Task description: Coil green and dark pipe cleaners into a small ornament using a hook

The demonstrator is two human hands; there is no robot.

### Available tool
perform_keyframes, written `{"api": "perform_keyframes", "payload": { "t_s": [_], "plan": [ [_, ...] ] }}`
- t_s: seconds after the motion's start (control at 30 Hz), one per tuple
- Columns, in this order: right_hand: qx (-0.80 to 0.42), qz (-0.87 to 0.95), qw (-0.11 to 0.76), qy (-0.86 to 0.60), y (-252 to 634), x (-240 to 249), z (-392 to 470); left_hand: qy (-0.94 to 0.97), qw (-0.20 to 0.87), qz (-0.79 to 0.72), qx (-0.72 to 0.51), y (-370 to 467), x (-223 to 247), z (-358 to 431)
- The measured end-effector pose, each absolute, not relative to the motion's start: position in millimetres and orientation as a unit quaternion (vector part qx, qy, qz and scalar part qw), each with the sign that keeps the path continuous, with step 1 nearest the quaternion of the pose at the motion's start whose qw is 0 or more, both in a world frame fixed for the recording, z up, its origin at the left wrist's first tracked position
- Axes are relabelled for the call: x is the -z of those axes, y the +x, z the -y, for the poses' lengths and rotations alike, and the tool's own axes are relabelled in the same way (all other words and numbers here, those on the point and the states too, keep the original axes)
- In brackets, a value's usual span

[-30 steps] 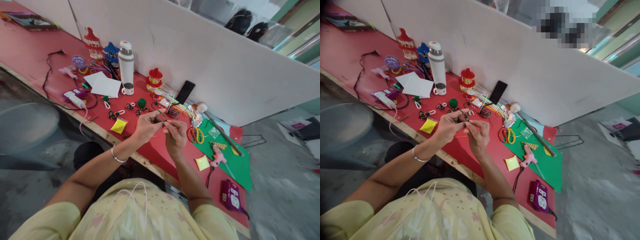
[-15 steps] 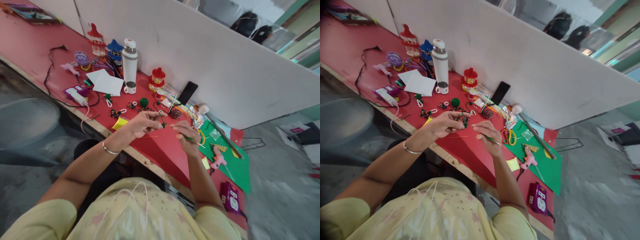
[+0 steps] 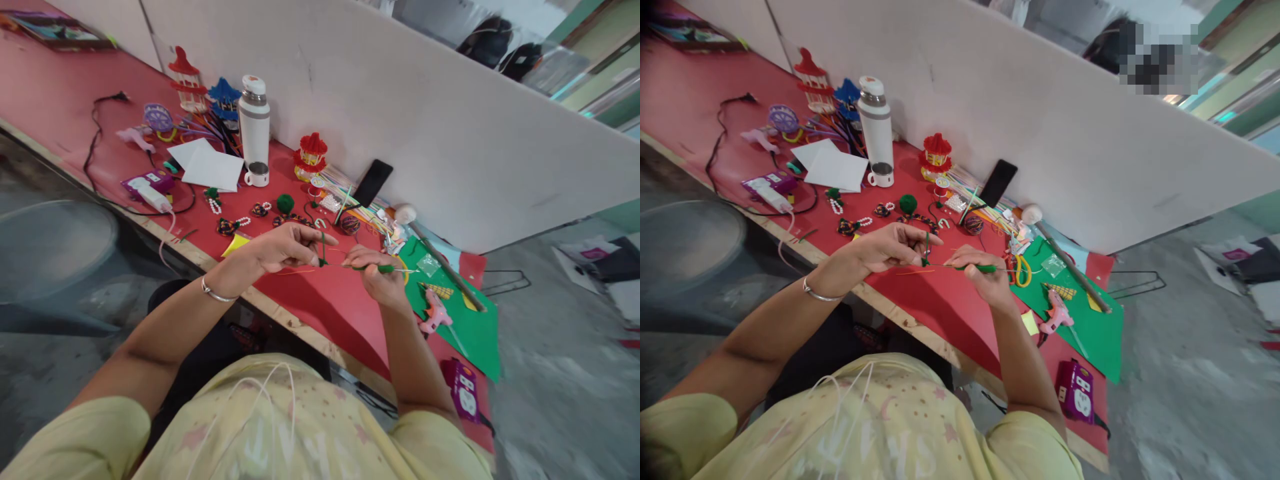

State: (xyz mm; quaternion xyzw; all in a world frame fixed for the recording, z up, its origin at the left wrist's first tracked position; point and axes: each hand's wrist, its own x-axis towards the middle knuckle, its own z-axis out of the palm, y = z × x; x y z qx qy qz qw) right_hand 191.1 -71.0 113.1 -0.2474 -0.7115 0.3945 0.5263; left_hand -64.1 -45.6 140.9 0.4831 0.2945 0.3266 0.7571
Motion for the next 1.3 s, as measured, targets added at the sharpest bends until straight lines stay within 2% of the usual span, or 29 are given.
{"api": "perform_keyframes", "payload": {
  "t_s": [0.1,0.2,0.4,0.47,0.53,0.6,0.67,0.73,0.83,1.07,1.3],
  "plan": [
    [-0.438,0.617,0.597,-0.267,169.4,-90.0,73.7,0.489,0.71,-0.313,-0.399,-47.0,-139.4,51.7],
    [-0.366,0.605,0.63,-0.321,153.1,-80.9,77.3,0.481,0.624,-0.333,-0.518,-29.2,-134.3,57.7],
    [-0.168,0.719,0.586,-0.334,152.9,-96.7,81.4,0.48,0.536,-0.412,-0.559,-19.7,-133.3,66.9],
    [-0.076,0.717,0.596,-0.353,149.1,-95.1,81.6,0.449,0.554,-0.406,-0.571,-18.3,-136.0,69.7],
    [-0.029,0.689,0.629,-0.359,143.5,-89.4,80.0,0.396,0.633,-0.364,-0.557,-18.1,-138.8,70.7],
    [-0.067,0.662,0.66,-0.349,140.8,-84.2,76.0,0.356,0.713,-0.318,-0.514,-21.9,-141.7,69.3],
    [-0.172,0.653,0.657,-0.336,145.1,-83.2,69.8,0.359,0.749,-0.296,-0.472,-30.6,-144.7,66.0],
    [-0.291,0.661,0.61,-0.326,156.0,-87.2,62.6,0.386,0.747,-0.295,-0.453,-41.9,-147.8,62.4],
    [-0.383,0.694,0.54,-0.283,176.5,-99.0,52.5,0.432,0.735,-0.312,-0.42,-55.7,-151.5,59.1],
    [-0.459,0.715,0.462,-0.255,197.6,-125.4,46.3,0.463,0.704,-0.34,-0.418,-58.9,-151.1,56.3],
    [-0.47,0.725,0.438,-0.248,203.9,-133.7,52.1,0.48,0.68,-0.36,-0.421,-57.8,-151.0,55.4]
  ]
}}
